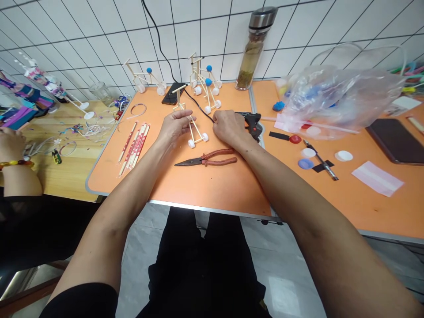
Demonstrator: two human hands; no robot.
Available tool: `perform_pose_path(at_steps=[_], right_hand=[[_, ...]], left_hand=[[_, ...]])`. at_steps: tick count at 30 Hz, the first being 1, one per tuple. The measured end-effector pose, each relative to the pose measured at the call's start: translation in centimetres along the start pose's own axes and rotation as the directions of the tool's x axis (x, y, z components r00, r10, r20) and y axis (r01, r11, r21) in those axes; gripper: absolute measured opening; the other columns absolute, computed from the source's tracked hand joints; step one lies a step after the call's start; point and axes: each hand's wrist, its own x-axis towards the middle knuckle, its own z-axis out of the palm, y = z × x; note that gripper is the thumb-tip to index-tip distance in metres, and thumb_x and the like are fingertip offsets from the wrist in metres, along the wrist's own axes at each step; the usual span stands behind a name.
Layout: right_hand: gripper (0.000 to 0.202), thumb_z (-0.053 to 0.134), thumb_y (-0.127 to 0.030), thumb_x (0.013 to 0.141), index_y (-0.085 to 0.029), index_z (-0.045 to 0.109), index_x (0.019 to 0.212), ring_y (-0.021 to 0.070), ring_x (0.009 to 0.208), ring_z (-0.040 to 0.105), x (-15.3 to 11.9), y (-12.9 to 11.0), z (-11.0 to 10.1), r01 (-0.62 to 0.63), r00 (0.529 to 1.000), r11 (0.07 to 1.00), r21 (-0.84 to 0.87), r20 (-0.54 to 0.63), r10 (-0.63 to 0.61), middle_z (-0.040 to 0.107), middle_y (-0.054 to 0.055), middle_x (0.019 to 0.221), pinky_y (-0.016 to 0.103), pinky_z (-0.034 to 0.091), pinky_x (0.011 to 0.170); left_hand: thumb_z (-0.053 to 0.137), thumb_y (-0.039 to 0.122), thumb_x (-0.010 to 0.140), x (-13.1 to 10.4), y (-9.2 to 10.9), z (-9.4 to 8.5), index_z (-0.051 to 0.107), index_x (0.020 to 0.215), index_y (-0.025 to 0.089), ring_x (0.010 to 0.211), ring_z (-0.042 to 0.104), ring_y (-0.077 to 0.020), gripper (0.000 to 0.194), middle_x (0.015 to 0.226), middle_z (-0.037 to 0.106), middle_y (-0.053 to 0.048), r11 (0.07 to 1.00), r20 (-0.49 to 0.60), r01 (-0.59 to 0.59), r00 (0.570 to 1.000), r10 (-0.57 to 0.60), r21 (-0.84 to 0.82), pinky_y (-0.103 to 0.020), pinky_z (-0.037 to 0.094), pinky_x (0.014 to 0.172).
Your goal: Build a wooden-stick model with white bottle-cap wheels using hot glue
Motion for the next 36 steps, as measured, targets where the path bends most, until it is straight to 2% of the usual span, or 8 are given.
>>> perform_pose_path(at_steps=[6, 8, 10, 12, 16, 19, 23, 36], right_hand=[[0.039, 0.054, -0.013, 0.101, -0.015, 0.083, 0.126, 0.0406, 0.115, 0.075, -0.6, -0.2, -0.9, -0.029, 1.0, 0.999, -0.017, 0.011, 0.029, 0.083, 0.024, 0.127, 0.049, 0.057, 0.093], [0.042, 0.053, -0.013, 0.101, -0.016, 0.081, 0.131, 0.0406, 0.121, 0.074, -1.0, -0.5, -1.4, -0.004, 0.999, 1.0, 0.022, -0.037, 0.005, 0.081, 0.023, 0.135, 0.048, 0.056, 0.096], [0.039, 0.054, -0.016, 0.103, -0.017, 0.081, 0.131, 0.0391, 0.123, 0.073, -1.5, -0.8, -1.6, 0.047, 0.994, 0.993, 0.112, -0.103, -0.036, 0.081, 0.02, 0.136, 0.047, 0.054, 0.097], [0.033, 0.056, -0.022, 0.105, -0.019, 0.082, 0.124, 0.0356, 0.117, 0.075, -1.9, -1.2, -1.5, 0.097, 0.989, 0.965, 0.244, -0.13, -0.067, 0.084, 0.016, 0.127, 0.044, 0.053, 0.096], [0.027, 0.064, -0.037, 0.104, -0.02, 0.083, 0.116, 0.0296, 0.102, 0.077, -2.5, -2.1, -0.9, 0.064, 0.997, 0.897, 0.438, -0.07, -0.037, 0.086, 0.009, 0.111, 0.039, 0.052, 0.089], [0.03, 0.072, -0.04, 0.098, -0.02, 0.082, 0.117, 0.0284, 0.098, 0.077, -2.7, -2.7, -0.7, 0.015, 1.0, 0.885, 0.466, -0.015, -0.009, 0.087, 0.008, 0.106, 0.038, 0.05, 0.085], [0.032, 0.075, -0.045, 0.096, -0.021, 0.083, 0.115, 0.0279, 0.095, 0.078, -2.7, -3.2, -0.5, 0.001, 1.0, 0.869, 0.494, -0.003, 0.001, 0.087, 0.008, 0.108, 0.036, 0.049, 0.079], [0.022, 0.074, -0.035, 0.092, -0.022, 0.087, 0.104, 0.0263, 0.091, 0.078, -2.4, -3.2, 0.5, 0.03, 0.999, 0.858, 0.513, -0.037, -0.013, 0.086, 0.005, 0.095, 0.034, 0.049, 0.076]], left_hand=[[0.082, 0.017, 0.086, 0.7, 0.3, 0.1, 0.08, 0.105, 0.018, 0.082, 0.079, -0.0156, 0.019, 0.104, 0.087, -0.009, 0.999, 0.045, 0.008, 0.999, -0.01, 0.033, -0.034, 0.066, 0.093], [0.082, 0.021, 0.087, 1.0, 0.3, -0.1, 0.08, 0.106, 0.019, 0.081, 0.079, -0.0152, 0.019, 0.104, 0.087, -0.008, 0.999, 0.079, 0.01, 0.997, -0.013, 0.044, -0.031, 0.066, 0.088], [0.083, 0.025, 0.089, 1.2, 0.3, -0.3, 0.081, 0.107, 0.019, 0.081, 0.079, -0.0151, 0.019, 0.103, 0.087, -0.008, 0.999, 0.113, 0.007, 0.994, -0.013, 0.048, -0.028, 0.065, 0.082], [0.083, 0.029, 0.091, 1.2, 0.2, -0.4, 0.081, 0.107, 0.019, 0.082, 0.08, -0.0146, 0.018, 0.104, 0.087, -0.008, 0.999, 0.143, 0.001, 0.99, -0.007, 0.042, -0.026, 0.064, 0.079], [0.082, 0.036, 0.097, 1.0, 0.0, -0.4, 0.081, 0.105, 0.02, 0.081, 0.081, -0.0136, 0.018, 0.104, 0.087, -0.007, 0.999, 0.168, -0.014, 0.986, 0.009, 0.032, -0.024, 0.063, 0.08], [0.083, 0.048, 0.1, 0.7, 0.2, -0.4, 0.08, 0.105, 0.021, 0.083, 0.082, -0.0145, 0.028, 0.103, 0.086, -0.007, 0.999, 0.15, -0.007, 0.989, 0.0, 0.049, -0.025, 0.063, 0.082], [0.083, 0.058, 0.099, 0.6, 0.6, -0.4, 0.079, 0.104, 0.021, 0.087, 0.083, -0.0177, 0.038, 0.1, 0.086, -0.008, 0.999, 0.139, 0.01, 0.99, -0.018, 0.053, -0.026, 0.063, 0.082], [0.081, 0.067, 0.098, 0.9, 0.8, -0.5, 0.077, 0.103, 0.02, 0.094, 0.086, -0.0209, 0.048, 0.107, 0.087, -0.009, 0.998, 0.161, -0.019, 0.987, 0.009, 0.057, -0.026, 0.063, 0.08]])
